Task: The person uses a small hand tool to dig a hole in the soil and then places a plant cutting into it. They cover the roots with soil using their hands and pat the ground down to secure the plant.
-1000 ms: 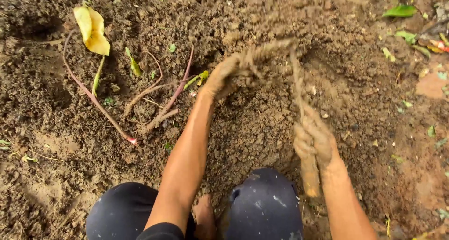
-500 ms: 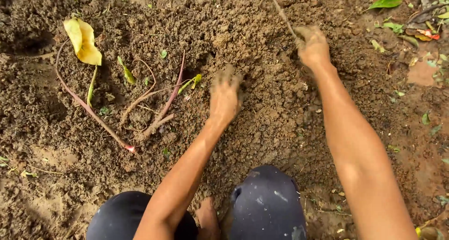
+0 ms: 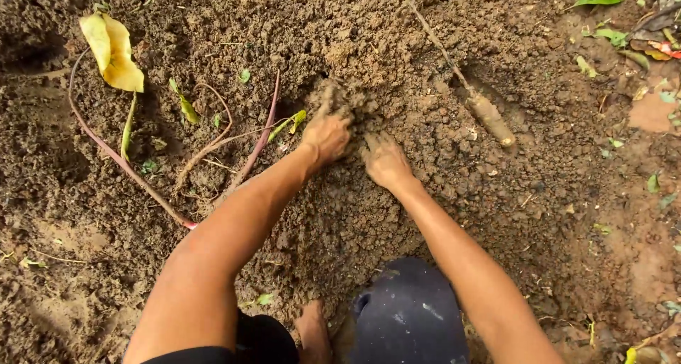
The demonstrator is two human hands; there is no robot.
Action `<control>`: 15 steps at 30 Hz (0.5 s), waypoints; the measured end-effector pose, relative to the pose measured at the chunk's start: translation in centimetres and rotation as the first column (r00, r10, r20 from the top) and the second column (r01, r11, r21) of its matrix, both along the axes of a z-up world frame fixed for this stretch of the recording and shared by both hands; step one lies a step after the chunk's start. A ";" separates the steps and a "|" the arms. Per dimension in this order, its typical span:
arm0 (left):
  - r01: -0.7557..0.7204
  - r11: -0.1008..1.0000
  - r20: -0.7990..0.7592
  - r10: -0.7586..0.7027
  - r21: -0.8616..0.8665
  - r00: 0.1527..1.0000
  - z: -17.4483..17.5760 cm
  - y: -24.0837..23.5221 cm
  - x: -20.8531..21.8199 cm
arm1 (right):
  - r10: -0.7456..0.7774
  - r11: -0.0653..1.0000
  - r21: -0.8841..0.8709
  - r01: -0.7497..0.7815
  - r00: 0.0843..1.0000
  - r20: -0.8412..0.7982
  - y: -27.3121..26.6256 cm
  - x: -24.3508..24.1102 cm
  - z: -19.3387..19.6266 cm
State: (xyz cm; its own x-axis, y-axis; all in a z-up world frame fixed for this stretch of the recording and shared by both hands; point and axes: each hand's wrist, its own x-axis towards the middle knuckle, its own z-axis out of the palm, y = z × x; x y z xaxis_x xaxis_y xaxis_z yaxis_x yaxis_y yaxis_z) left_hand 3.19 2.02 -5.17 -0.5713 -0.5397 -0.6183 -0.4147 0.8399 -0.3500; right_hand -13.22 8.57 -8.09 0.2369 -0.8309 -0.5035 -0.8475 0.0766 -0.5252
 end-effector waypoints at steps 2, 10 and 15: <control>-0.062 0.998 0.031 0.063 -0.024 0.998 2.8 0.0 0.7 | 0.065 0.998 0.013 -0.064 0.994 -0.084 -0.5 0.2 1.4; -0.232 0.970 0.015 0.233 -0.067 0.972 -7.3 -1.4 6.1 | 0.111 0.982 0.171 -0.081 0.978 -0.175 -0.6 1.1 4.8; -0.431 0.901 0.052 0.429 0.055 0.902 4.4 1.0 6.3 | 0.321 0.899 0.347 -0.268 0.941 -0.104 0.3 0.1 11.0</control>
State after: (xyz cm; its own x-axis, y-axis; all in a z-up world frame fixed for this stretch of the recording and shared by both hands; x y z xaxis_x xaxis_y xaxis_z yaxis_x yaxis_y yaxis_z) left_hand 9.53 2.98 -0.79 -0.2681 -0.6866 -0.6758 -0.7279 0.6039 -0.3247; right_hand -13.11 8.83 2.93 0.3427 -0.5203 -0.7822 -0.9258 -0.0459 -0.3751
